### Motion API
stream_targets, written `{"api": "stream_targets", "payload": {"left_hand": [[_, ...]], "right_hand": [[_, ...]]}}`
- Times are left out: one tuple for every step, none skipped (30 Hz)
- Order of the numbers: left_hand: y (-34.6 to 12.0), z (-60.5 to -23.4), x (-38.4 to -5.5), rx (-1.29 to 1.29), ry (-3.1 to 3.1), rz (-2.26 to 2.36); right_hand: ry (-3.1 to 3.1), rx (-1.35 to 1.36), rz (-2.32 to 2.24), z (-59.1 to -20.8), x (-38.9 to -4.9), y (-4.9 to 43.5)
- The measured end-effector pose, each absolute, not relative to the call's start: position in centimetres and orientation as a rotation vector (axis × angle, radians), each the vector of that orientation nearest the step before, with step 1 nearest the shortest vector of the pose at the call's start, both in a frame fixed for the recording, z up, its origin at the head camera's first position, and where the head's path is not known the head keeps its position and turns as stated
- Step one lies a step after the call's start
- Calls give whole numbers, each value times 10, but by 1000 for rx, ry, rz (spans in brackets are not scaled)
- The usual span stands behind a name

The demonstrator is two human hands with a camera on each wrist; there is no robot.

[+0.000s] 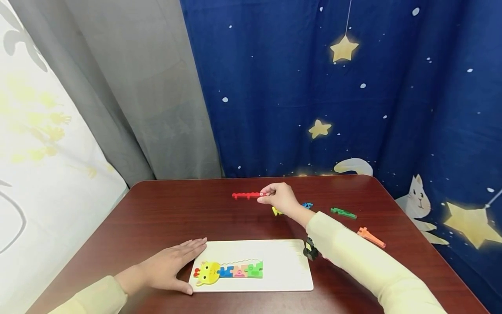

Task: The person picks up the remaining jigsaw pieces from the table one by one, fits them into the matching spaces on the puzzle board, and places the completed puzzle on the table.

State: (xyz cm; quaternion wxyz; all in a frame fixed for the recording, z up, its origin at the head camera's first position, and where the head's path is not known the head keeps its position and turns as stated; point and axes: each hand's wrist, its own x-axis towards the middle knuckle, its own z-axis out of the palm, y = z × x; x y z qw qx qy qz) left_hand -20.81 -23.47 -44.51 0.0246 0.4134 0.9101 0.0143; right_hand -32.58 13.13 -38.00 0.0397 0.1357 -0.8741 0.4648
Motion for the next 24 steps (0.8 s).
{"api": "stream_targets", "payload": {"left_hand": [[-235, -445, -208, 1279, 2813, 45], [-235, -445, -209, 1281, 2812, 47], [-235, -445, -209, 1281, 2810, 49], [-235, -445, -209, 1283, 2809, 52], [-235, -445, -209, 1284, 2809, 52], [-235, -445, -210, 1287, 2809, 51], [-235, -446, -210, 1287, 2810, 48], [-235, -445, -211, 1287, 2811, 46], [-235, -445, -211, 1285, 2810, 45], [-235, -445, -211, 1286, 2811, 46], [-235, -445, -211, 1284, 2810, 44], [-235, -445, -211, 1283, 2810, 43], [-235, -445, -211, 1284, 2809, 42], [-234, -444, -211, 1288, 2809, 42], [-234, -444, -211, 1292, 2809, 43], [-234, -444, -211, 1300, 2810, 41], [-234, -444, -211, 1302, 2811, 36], [-234, -444, -211, 1309, 2812, 35], [-234, -444, -211, 1313, 2811, 32], [-234, -444, -211, 1315, 2812, 31], [-234, -444, -211, 1315, 2811, 30], [-234, -444, -211, 1317, 2811, 27], [-234, -444, -211, 1316, 2810, 26], [-234, -444, -211, 1317, 2810, 24]], "right_hand": [[-2676, 411, 1422, -380, -324, 131], [-2675, 405, 1426, -381, -322, 131], [-2672, 401, 1430, -381, -321, 131], [-2668, 400, 1433, -381, -319, 131], [-2665, 403, 1433, -382, -318, 131], [-2660, 405, 1436, -382, -316, 131], [-2654, 407, 1437, -382, -315, 131], [-2649, 411, 1440, -383, -313, 131], [-2647, 413, 1440, -384, -311, 131], [-2643, 419, 1445, -384, -309, 132], [-2642, 424, 1449, -385, -307, 132], [-2640, 430, 1452, -386, -306, 132], [-2640, 434, 1458, -386, -304, 132], [-2641, 440, 1460, -387, -302, 132], [-2641, 438, 1463, -388, -300, 132], [-2639, 440, 1466, -389, -298, 132], [-2638, 440, 1466, -389, -296, 132], [-2638, 440, 1467, -390, -294, 132], [-2637, 441, 1469, -391, -292, 131], [-2635, 443, 1468, -391, -290, 131], [-2635, 440, 1474, -392, -288, 131], [-2638, 441, 1477, -393, -286, 130], [-2640, 444, 1483, -393, -283, 130], [-2640, 446, 1487, -394, -282, 130]]}}
